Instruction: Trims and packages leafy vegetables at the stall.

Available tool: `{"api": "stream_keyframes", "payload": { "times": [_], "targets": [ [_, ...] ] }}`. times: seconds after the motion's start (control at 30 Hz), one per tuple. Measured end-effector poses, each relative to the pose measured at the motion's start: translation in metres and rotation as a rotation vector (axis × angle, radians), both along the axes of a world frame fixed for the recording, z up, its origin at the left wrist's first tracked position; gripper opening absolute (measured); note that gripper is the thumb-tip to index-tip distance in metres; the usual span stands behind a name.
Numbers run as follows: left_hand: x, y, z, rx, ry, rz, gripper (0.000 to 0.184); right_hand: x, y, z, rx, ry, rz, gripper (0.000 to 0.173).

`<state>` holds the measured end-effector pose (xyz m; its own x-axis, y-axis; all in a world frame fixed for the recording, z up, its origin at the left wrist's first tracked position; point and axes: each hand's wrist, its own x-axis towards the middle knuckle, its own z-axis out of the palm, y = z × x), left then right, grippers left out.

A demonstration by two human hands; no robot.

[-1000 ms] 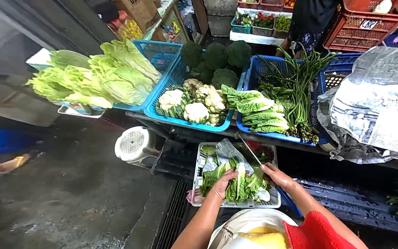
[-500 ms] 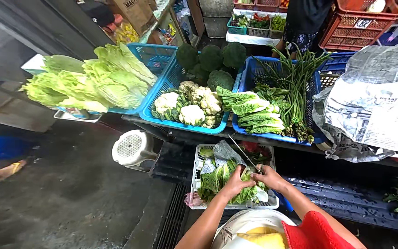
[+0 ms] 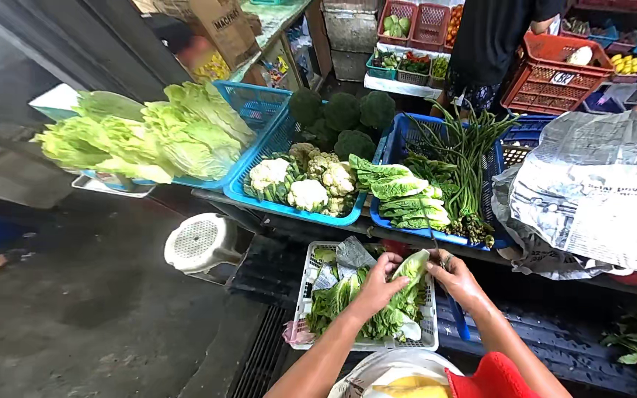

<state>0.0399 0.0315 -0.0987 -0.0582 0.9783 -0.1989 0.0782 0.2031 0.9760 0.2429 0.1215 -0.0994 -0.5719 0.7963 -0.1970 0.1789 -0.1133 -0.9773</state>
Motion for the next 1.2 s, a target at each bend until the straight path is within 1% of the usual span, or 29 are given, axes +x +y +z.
{"api": "stream_keyframes", "payload": {
  "times": [0.1, 0.17, 0.2, 0.27, 0.3, 0.33, 0.4, 0.43, 0.47, 0.53, 0.6, 0.67, 0.73, 0.8, 0.83, 0.87, 0.93, 1.0, 1.07, 1.13, 1.17, 1.2],
  "targets": [
    [-0.006, 0.029, 0.041, 0.097, 0.488, -0.006, 0.047, 0.010, 0.002, -0.005, 0.038, 0.075, -0.200, 0.034],
    [-0.002, 0.048, 0.064, 0.297, 0.749, 0.021, 0.038, 0.019, 0.003, -0.011, 0.008, 0.171, -0.320, 0.031],
    [-0.001, 0.060, 0.070, 0.467, 0.880, 0.045, 0.033, 0.023, 0.003, -0.012, -0.013, 0.218, -0.371, 0.029],
    [-0.002, 0.089, 0.074, 0.776, 1.114, 0.073, 0.025, 0.029, 0.001, -0.015, -0.039, 0.280, -0.437, 0.028],
    [-0.005, 0.104, 0.071, 0.858, 1.216, 0.064, 0.022, 0.032, -0.001, -0.018, -0.047, 0.288, -0.455, 0.028],
    [-0.010, 0.118, 0.065, 0.881, 1.311, 0.033, 0.022, 0.033, -0.002, -0.020, -0.055, 0.284, -0.468, 0.028],
    [-0.018, 0.139, 0.047, 0.762, 1.422, -0.103, 0.025, 0.035, -0.008, -0.024, -0.075, 0.270, -0.481, 0.028],
    [-0.022, 0.145, 0.038, 0.703, 1.432, -0.162, 0.030, 0.036, -0.010, -0.026, -0.078, 0.259, -0.483, 0.028],
    [-0.024, 0.147, 0.028, 0.688, 1.422, -0.184, 0.033, 0.036, -0.013, -0.028, -0.081, 0.250, -0.487, 0.028],
    [-0.028, 0.146, 0.018, 0.696, 1.368, -0.174, 0.037, 0.039, -0.016, -0.031, -0.088, 0.242, -0.493, 0.028],
    [-0.031, 0.142, 0.019, 0.711, 1.312, -0.175, 0.044, 0.042, -0.018, -0.034, -0.101, 0.239, -0.479, 0.028],
    [-0.036, 0.135, 0.025, 0.787, 1.237, -0.170, 0.049, 0.045, -0.020, -0.037, -0.120, 0.225, -0.427, 0.028],
    [-0.043, 0.117, 0.033, 0.855, 1.129, -0.103, 0.050, 0.046, -0.023, -0.042, -0.134, 0.176, -0.332, 0.028],
    [-0.055, 0.090, 0.036, 0.883, 1.014, 0.027, 0.048, 0.047, -0.025, -0.050, -0.147, 0.076, -0.200, 0.028],
    [-0.064, 0.077, 0.029, 0.904, 0.954, 0.114, 0.047, 0.047, -0.026, -0.054, -0.158, 0.004, -0.119, 0.029],
    [-0.077, 0.063, 0.014, 0.905, 0.917, 0.198, 0.046, 0.048, -0.027, -0.057, -0.169, -0.075, -0.030, 0.031],
    [-0.106, 0.034, -0.033, 0.792, 0.948, 0.302, 0.043, 0.048, -0.030, -0.067, -0.200, -0.237, 0.146, 0.037],
    [-0.128, 0.004, -0.085, 0.564, 1.056, 0.262, 0.037, 0.043, -0.032, -0.080, -0.235, -0.362, 0.273, 0.046],
    [-0.132, -0.018, -0.125, 0.349, 1.067, 0.199, 0.041, 0.034, -0.034, -0.092, -0.261, -0.454, 0.357, 0.050],
    [-0.120, -0.032, -0.149, 0.203, 1.034, 0.174, 0.042, 0.022, -0.033, -0.103, -0.258, -0.546, 0.408, 0.048],
    [-0.114, -0.033, -0.155, 0.081, 1.013, 0.151, 0.045, 0.015, -0.031, -0.107, -0.254, -0.600, 0.415, 0.048],
    [-0.109, -0.032, -0.162, -0.083, 0.977, 0.127, 0.052, 0.008, -0.029, -0.112, -0.246, -0.657, 0.414, 0.049]
  ]
}}
